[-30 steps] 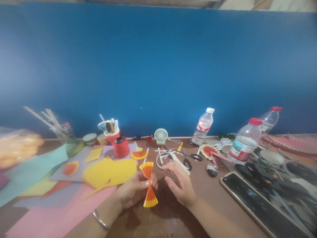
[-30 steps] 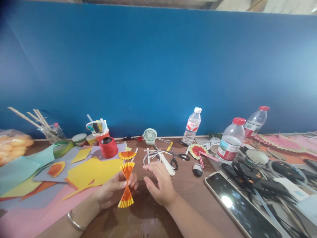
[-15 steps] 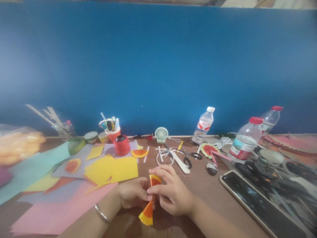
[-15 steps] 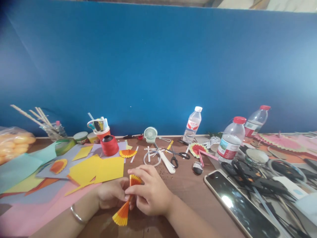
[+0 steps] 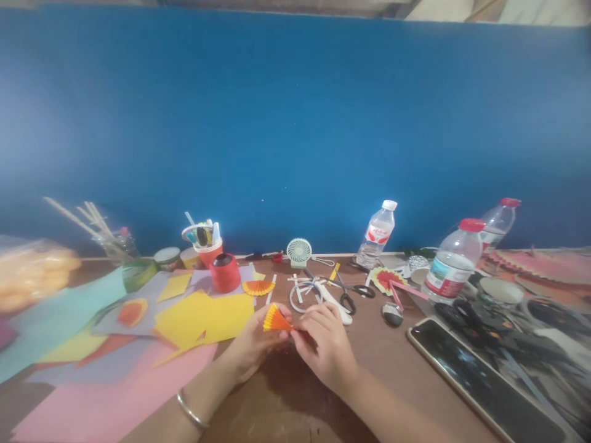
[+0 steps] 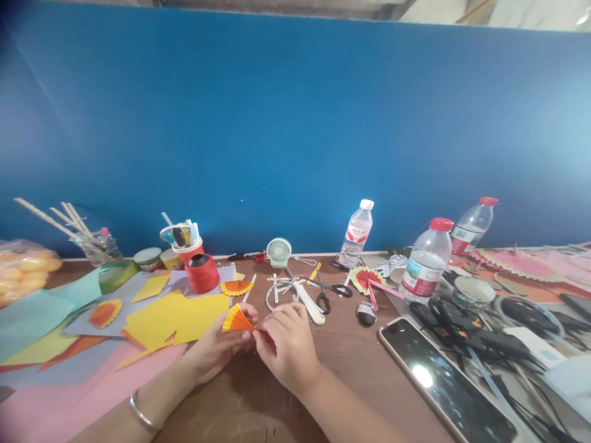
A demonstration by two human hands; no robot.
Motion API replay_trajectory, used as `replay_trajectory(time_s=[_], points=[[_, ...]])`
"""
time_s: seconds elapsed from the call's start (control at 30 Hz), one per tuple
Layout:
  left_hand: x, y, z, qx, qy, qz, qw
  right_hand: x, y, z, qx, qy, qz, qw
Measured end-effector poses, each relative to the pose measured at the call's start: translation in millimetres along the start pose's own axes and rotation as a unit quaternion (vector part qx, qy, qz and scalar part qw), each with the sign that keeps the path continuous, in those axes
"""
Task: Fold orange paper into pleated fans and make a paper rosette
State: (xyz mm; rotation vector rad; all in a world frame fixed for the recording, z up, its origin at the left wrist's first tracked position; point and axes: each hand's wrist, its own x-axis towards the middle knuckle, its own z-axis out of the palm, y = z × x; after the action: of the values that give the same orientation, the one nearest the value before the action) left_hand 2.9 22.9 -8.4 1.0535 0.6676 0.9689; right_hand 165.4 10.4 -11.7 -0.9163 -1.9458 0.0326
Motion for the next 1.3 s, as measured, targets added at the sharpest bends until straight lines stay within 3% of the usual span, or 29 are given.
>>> replay_trajectory(time_s=[0.37,0.93,1.03,1.1,1.17,1.2,1.3], points=[[0,-7,-2.5,0.021,-0.002,0.033,0.999,-1,-1,2,-0.006,0.024,0.007,1.000],[0,-3,-0.7,0.002,-0.037,-0.029,0.999,-1,0,-1,-0.028,0.020,-0.035,0.999],[-1,0,-1.5,-0.016,-0.058,-0.035,0.998,-1,2,-3,0.003,0.031,0.001,1.000],[-1,1,-2.0,-0.034,-0.052,-0.025,0.998,-2,4,1,0.064,0.041,0.093,0.993],[-1,1,-2.0,-0.043,-0.036,-0.015,0.998,-4,2,8,0.169,0.036,0.241,0.955],[-1,0,-1.6,-0.045,-0.029,-0.010,0.998,-4,1,11,0.236,0.026,0.320,0.917],[0,-1,0.9,-0.049,-0.026,0.009,0.998,-3,-8,21,0.465,-0.003,0.476,0.747]])
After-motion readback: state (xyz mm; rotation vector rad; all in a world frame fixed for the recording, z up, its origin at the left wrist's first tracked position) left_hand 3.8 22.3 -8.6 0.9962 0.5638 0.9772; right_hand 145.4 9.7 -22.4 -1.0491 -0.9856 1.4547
